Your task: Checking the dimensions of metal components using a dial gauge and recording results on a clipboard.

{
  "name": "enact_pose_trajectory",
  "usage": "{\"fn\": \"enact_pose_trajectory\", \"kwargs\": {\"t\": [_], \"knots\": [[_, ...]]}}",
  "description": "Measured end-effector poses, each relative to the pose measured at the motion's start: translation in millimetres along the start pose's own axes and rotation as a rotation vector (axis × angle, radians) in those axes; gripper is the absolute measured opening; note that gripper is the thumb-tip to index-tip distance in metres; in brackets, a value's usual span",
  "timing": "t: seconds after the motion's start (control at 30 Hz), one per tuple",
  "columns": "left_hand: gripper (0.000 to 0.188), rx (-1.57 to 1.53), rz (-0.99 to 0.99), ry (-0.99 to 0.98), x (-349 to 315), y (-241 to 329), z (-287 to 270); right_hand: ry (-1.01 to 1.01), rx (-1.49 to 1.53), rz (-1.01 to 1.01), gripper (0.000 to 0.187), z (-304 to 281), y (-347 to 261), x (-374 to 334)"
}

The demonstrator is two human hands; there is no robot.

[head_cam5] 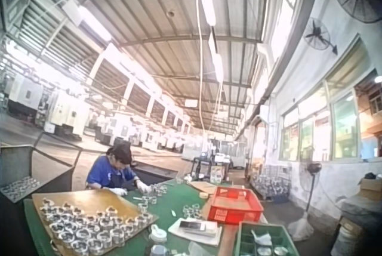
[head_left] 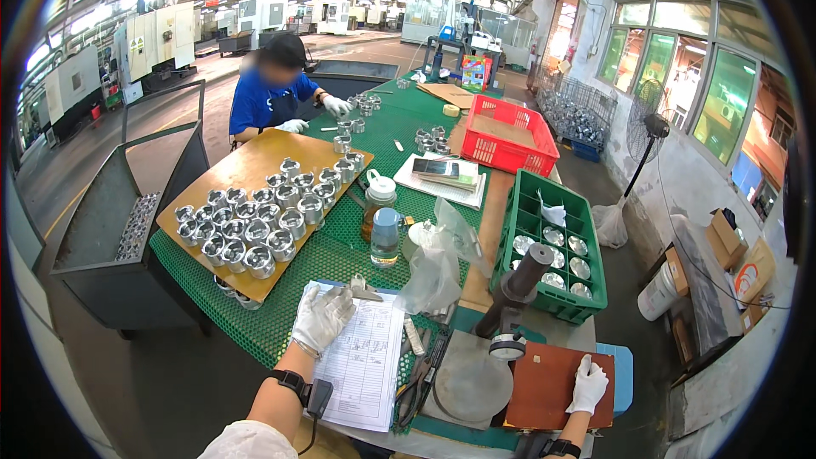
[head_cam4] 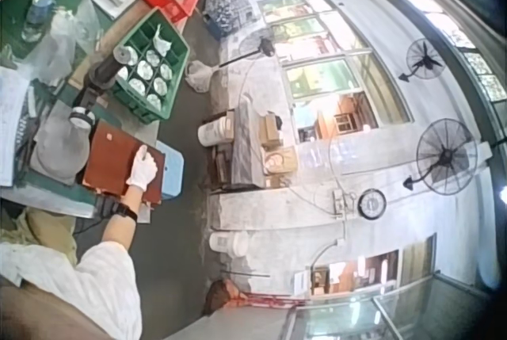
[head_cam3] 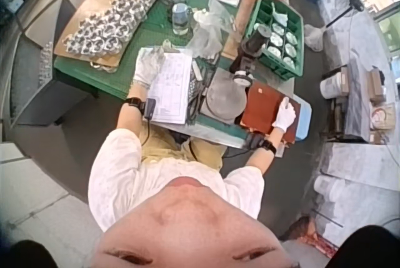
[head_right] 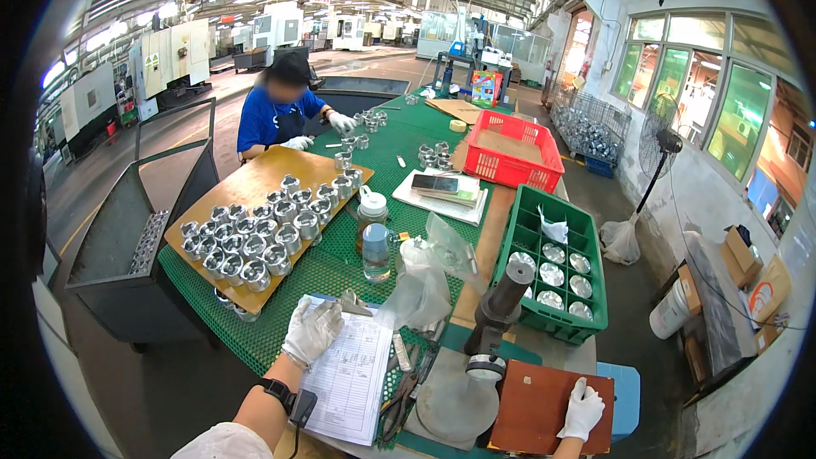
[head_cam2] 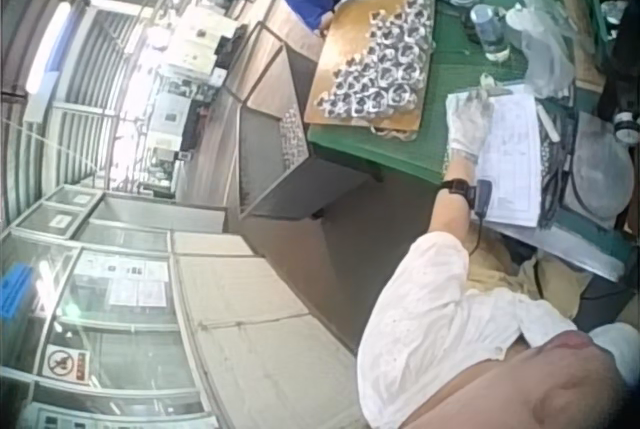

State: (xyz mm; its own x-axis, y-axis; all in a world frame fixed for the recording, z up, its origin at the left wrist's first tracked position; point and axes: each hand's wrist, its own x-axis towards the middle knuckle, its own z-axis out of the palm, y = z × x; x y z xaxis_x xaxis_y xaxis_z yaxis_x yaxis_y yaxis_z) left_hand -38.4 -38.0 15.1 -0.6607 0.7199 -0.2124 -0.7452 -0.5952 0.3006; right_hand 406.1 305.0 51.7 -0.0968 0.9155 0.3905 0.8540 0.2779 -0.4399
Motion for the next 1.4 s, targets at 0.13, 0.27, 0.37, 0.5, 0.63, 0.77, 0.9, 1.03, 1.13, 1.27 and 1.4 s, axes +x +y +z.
{"fn": "enact_pose_trajectory", "kwargs": {"t": [0.13, 0.27, 0.37, 0.5, 0.63, 0.77, 0.9, 1.03, 1.13, 1.27, 1.4], "knots": [[0.048, -0.077, -0.012, -0.009, 1.9, 2.6, -3.2, -0.014, -0.002, 0.013, 0.054, -4.7, -10.1, -1.7], [0.046, -0.084, -0.013, -0.004, 2.8, 2.7, -3.4, -0.012, -0.005, 0.006, 0.054, -3.0, -8.7, -1.2], [0.045, -0.096, -0.013, 0.011, 4.0, 0.8, 0.7, -0.021, -0.006, 0.026, 0.054, -5.5, -9.1, -0.5], [0.045, -0.091, -0.023, 0.017, 1.0, 1.8, 0.0, -0.007, -0.030, 0.016, 0.054, 0.0, -0.1, 1.6], [0.045, -0.090, -0.019, 0.028, 1.4, 1.4, 0.9, -0.001, -0.024, -0.001, 0.055, -1.3, -3.6, -0.1], [0.045, -0.086, -0.007, 0.043, -0.2, 1.6, 4.5, -0.005, -0.018, -0.008, 0.055, -4.5, -8.6, -1.5], [0.045, -0.082, -0.003, 0.052, -2.9, 2.1, 8.9, -0.020, -0.004, 0.005, 0.054, -12.3, -19.9, -3.7], [0.046, -0.081, -0.013, 0.036, 0.8, 1.1, 5.0, 0.032, -0.057, -0.028, 0.055, -4.9, -7.6, -2.8], [0.047, -0.071, -0.007, 0.033, 2.5, -0.1, 2.2, 0.000, -0.061, -0.002, 0.055, -4.1, -6.2, -2.2], [0.046, -0.074, -0.013, 0.004, 3.8, 1.7, -2.4, 0.006, -0.080, -0.011, 0.055, -4.2, -8.3, -3.0], [0.045, -0.056, 0.001, 0.015, 2.3, -0.1, 2.1, 0.009, -0.079, -0.009, 0.055, -7.1, -12.0, -4.1]]}}
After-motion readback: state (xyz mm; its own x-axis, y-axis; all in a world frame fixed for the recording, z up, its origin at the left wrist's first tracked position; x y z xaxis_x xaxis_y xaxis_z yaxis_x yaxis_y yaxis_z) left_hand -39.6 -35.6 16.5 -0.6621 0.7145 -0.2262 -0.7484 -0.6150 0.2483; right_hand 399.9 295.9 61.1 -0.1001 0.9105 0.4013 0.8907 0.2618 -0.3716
